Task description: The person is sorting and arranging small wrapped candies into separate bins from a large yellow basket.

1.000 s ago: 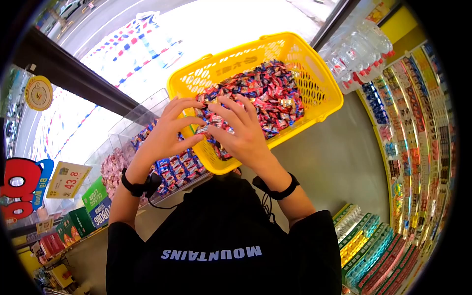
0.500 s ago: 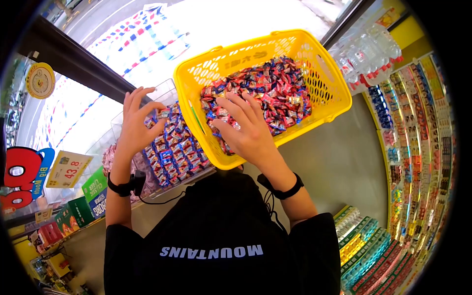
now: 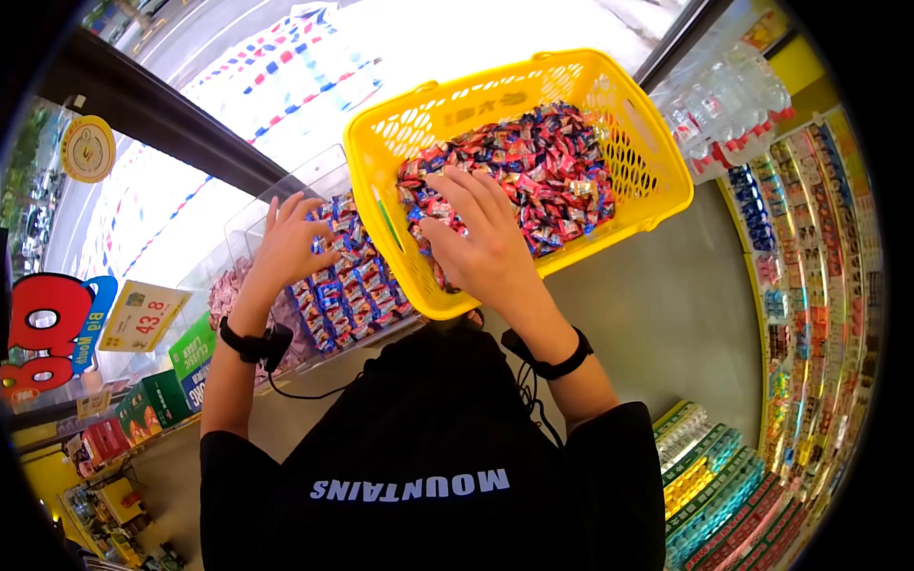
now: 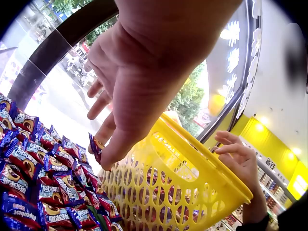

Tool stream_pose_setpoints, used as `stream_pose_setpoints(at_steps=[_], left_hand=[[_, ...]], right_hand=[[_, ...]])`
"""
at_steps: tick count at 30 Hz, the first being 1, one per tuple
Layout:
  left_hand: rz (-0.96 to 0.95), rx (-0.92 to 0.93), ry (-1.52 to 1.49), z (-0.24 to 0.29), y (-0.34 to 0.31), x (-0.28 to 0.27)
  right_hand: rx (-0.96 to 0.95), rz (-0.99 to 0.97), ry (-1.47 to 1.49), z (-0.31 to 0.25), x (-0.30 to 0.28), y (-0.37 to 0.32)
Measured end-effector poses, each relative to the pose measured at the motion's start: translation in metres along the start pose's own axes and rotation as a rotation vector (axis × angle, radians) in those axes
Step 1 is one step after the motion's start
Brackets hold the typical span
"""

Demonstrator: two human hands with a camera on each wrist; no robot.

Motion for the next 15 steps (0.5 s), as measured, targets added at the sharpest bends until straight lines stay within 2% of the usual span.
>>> stream_pose_setpoints(at_steps=[5,15], left_hand=[[-0.082,0.000,0.046,0.006,0.015,0.009],[-0.286,-0.065,0.146,-0.013,-0.004,0.035]], right_hand=[[-0.006,0.009,0.018,0.002,-0.001,0.000],[0.024,0.006,0.065,0.004,-0.003,-0.002]])
Point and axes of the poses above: each hand's wrist, its own y-axis towards the middle knuckle, its own x-axis out of the palm, z = x × y, the point moved 7 cm from there along y, towards the middle knuckle, and after that the axes turned 9 degrees about x, right-handed, at the moved point
